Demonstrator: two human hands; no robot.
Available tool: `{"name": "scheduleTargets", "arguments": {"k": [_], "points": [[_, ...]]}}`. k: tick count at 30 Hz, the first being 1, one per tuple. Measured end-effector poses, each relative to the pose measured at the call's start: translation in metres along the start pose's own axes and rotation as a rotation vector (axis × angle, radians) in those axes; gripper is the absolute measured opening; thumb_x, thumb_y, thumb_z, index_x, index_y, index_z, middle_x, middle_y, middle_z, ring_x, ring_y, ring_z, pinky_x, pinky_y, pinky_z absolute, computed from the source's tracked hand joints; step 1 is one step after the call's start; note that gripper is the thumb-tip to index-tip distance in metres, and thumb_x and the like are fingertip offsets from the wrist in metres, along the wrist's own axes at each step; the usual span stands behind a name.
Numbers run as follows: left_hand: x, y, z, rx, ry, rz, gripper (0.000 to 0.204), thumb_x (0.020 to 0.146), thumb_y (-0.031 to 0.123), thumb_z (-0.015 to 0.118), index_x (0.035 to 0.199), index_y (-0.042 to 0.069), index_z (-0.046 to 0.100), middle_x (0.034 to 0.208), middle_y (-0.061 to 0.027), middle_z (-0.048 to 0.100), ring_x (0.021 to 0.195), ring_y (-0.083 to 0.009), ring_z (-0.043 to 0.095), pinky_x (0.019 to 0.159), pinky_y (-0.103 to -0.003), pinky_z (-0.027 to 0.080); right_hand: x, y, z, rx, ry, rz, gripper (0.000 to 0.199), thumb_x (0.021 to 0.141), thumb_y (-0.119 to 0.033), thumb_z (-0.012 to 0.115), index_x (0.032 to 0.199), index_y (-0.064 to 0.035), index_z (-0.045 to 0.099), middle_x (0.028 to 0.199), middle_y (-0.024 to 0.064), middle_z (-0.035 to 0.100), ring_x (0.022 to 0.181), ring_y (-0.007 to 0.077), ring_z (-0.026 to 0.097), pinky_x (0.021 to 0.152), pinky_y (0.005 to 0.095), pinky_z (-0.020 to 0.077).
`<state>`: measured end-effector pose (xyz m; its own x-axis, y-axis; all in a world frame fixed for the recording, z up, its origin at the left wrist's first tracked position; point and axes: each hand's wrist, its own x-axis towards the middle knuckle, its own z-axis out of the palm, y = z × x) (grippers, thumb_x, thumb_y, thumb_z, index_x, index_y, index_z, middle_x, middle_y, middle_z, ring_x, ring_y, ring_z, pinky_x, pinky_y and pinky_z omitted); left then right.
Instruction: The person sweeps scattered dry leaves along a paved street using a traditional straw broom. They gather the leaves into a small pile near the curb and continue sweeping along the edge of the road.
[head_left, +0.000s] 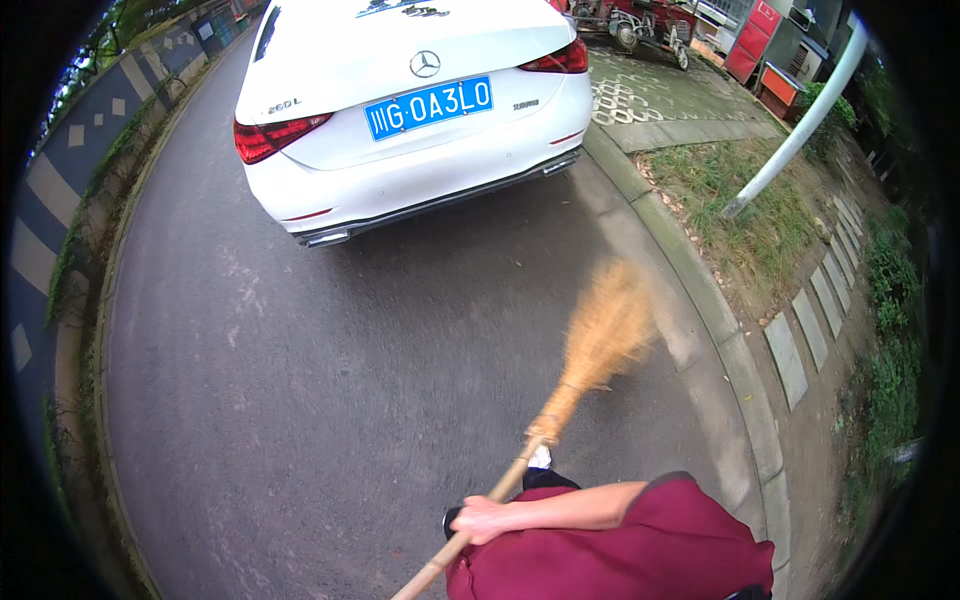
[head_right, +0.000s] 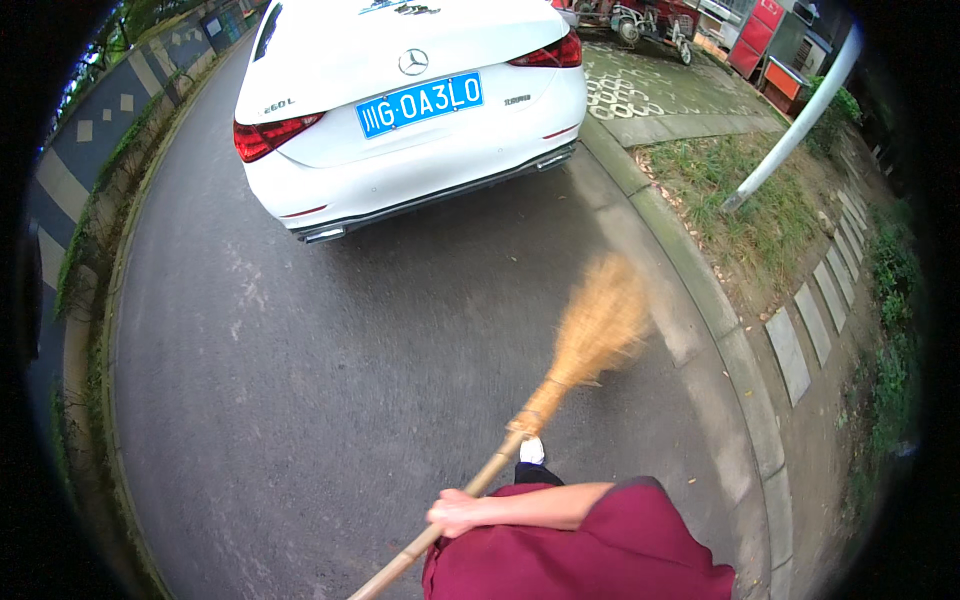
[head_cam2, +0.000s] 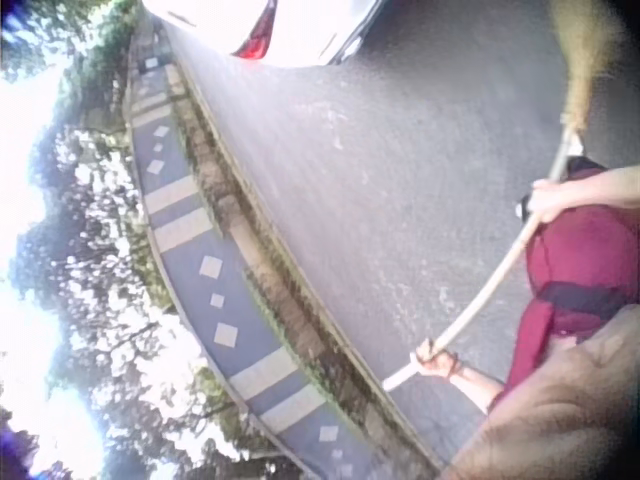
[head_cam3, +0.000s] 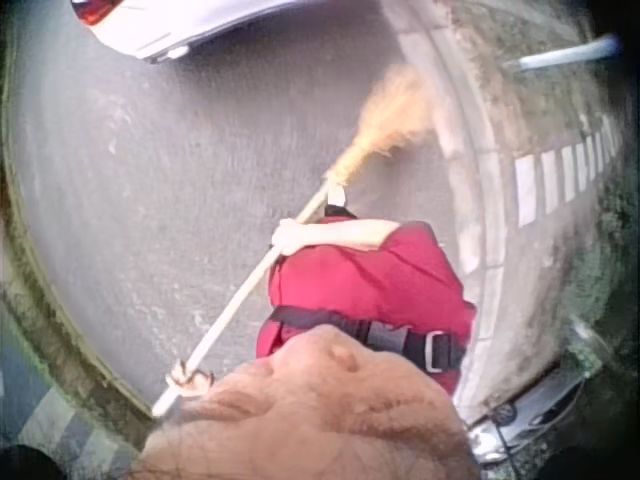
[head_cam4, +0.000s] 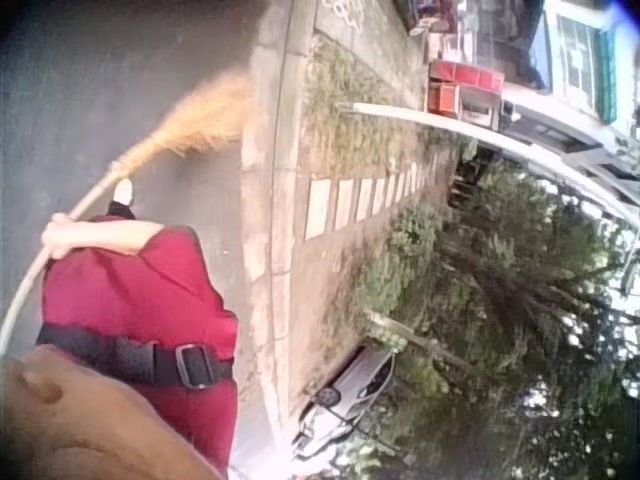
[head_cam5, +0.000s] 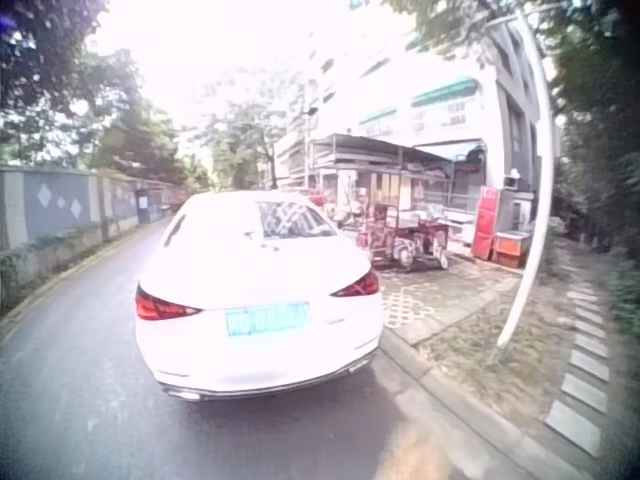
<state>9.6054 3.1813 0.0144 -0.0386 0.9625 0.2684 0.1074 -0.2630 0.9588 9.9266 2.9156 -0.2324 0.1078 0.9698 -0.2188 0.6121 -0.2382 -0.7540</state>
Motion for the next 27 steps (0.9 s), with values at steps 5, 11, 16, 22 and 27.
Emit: {"name": "scheduleTargets", "arguments": {"k": [5, 11, 16, 22, 27], "points": [[-0.068, 0.063, -0.010, -0.455, 0.309, -0.086, 0.032, 0.087, 0.026, 0.046, 0.058, 0.014, 0.041, 0.052, -0.0006, 0.042, 0.048, -0.0133, 0.042, 0.044, -0.027, 0.036, 0.115, 0.010, -0.084, -0.160, 0.087, -0.347, 0.013, 0.053, -0.015, 0.063, 0.064, -0.0110, 0.059, 0.061, 0.0086, 0.058, 0.064, 0.0280, 0.058, 0.065, 0.0401, 0.0386], [-0.129, 0.050, 0.246, -0.447, 0.204, -0.085, 0.026, 0.086, 0.020, 0.047, 0.062, 0.012, 0.040, 0.055, -0.0004, 0.038, 0.051, -0.0140, 0.040, 0.053, -0.026, 0.037, 0.224, 0.161, -0.176, -0.302, 0.354, -0.169, 0.009, 0.058, -0.016, 0.065, 0.065, -0.0146, 0.060, 0.068, 0.0029, 0.060, 0.078, 0.0229, 0.058, 0.074, 0.0373, 0.0430], [-0.114, -0.031, 0.377, -0.497, -0.189, -0.375, 0.029, 0.087, 0.019, 0.045, 0.060, 0.012, 0.037, 0.056, 0.0007, 0.033, 0.054, -0.0146, 0.037, 0.060, -0.031, 0.038, 0.142, 0.327, -0.278, -0.304, 0.511, 0.069, 0.018, 0.056, -0.015, 0.066, 0.072, -0.0148, 0.058, 0.074, 0.0012, 0.056, 0.082, 0.0220, 0.054, 0.078, 0.0363, 0.0412], [-0.102, 0.041, 0.581, -0.402, -0.582, -0.404, 0.034, 0.088, 0.022, 0.046, 0.058, 0.013, 0.033, 0.052, -0.0023, 0.040, 0.051, -0.0155, 0.038, 0.067, -0.037, 0.041, -0.004, 0.374, -0.309, -0.186, 0.512, 0.573, 0.016, 0.061, -0.013, 0.063, 0.077, -0.0118, 0.060, 0.080, 0.0053, 0.059, 0.086, 0.0245, 0.055, 0.080, 0.0373, 0.0400], [-0.042, 0.054, 0.606, -0.341, -0.366, -0.398, 0.031, 0.088, 0.019, 0.047, 0.061, 0.012, 0.035, 0.054, -0.0012, 0.036, 0.052, -0.0143, 0.037, 0.068, -0.039, 0.043, -0.033, 0.297, -0.359, -0.062, 0.249, 0.473, 0.016, 0.058, -0.019, 0.058, 0.070, -0.0116, 0.063, 0.063, 0.0127, 0.061, 0.065, 0.0309, 0.063, 0.063, 0.0433, 0.0470]]}}
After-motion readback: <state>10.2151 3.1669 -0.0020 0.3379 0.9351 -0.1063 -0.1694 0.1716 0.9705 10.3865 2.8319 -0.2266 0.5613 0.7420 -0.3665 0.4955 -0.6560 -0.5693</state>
